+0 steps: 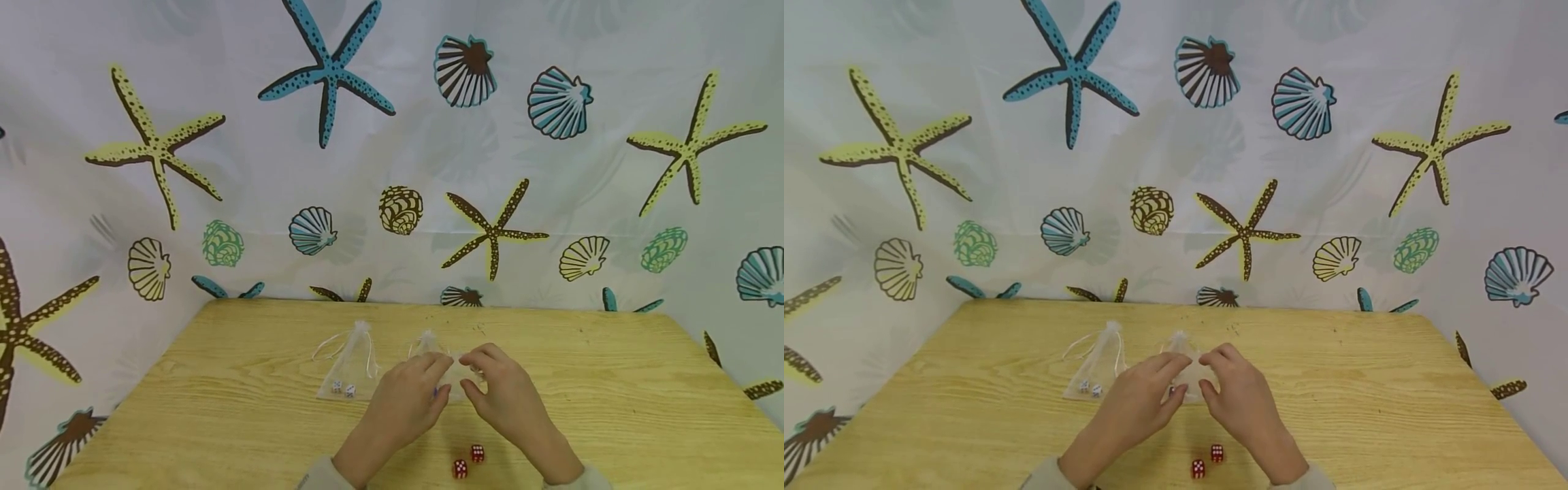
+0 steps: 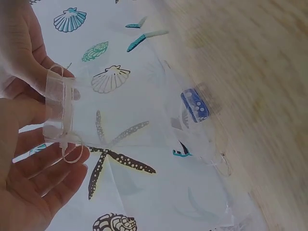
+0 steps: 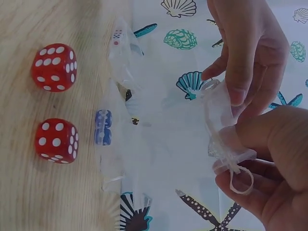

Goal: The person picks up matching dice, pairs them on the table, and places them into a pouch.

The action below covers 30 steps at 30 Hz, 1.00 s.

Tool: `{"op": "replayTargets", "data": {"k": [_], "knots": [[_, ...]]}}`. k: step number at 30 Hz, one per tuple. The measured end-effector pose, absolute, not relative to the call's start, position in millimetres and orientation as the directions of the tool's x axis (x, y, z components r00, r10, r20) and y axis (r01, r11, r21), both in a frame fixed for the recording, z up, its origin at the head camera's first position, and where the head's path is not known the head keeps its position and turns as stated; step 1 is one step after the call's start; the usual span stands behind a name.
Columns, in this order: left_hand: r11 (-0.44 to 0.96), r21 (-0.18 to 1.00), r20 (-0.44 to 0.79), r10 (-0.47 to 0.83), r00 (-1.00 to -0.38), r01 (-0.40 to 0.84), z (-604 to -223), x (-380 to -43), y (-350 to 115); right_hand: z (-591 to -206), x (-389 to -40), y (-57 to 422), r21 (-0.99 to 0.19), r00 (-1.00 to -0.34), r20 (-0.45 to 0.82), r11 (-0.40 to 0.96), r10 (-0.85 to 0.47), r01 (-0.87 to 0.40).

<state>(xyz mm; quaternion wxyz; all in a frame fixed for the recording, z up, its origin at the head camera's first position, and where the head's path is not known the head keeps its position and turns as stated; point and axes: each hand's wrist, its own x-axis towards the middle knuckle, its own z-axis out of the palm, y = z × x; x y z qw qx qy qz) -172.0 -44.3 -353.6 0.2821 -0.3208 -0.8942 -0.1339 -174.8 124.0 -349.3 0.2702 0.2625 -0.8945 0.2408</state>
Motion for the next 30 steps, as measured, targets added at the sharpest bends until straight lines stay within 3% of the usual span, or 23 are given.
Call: {"op": "replayTargets", "data": {"k": [9, 23, 30], "knots": [[0.774, 0.053, 0.573, 0.494, -0.654, 0.631, -352, -171, -46, -351, -178, 123, -0.351, -0.711, 0.607, 0.682, -0.356, -0.641], [0.764, 0.084, 0.495, 0.525, -0.693, 0.639, -347, -170, -51, -322, -161, 132, -0.270, -0.719, 0.561, 0.731, -0.409, -0.627], [0.770, 0.098, 0.472, 0.521, -0.711, 0.630, -348, -171, -51, -305, -146, 142, -0.340, -0.804, 0.423, 0.749, -0.419, -0.569]]}}
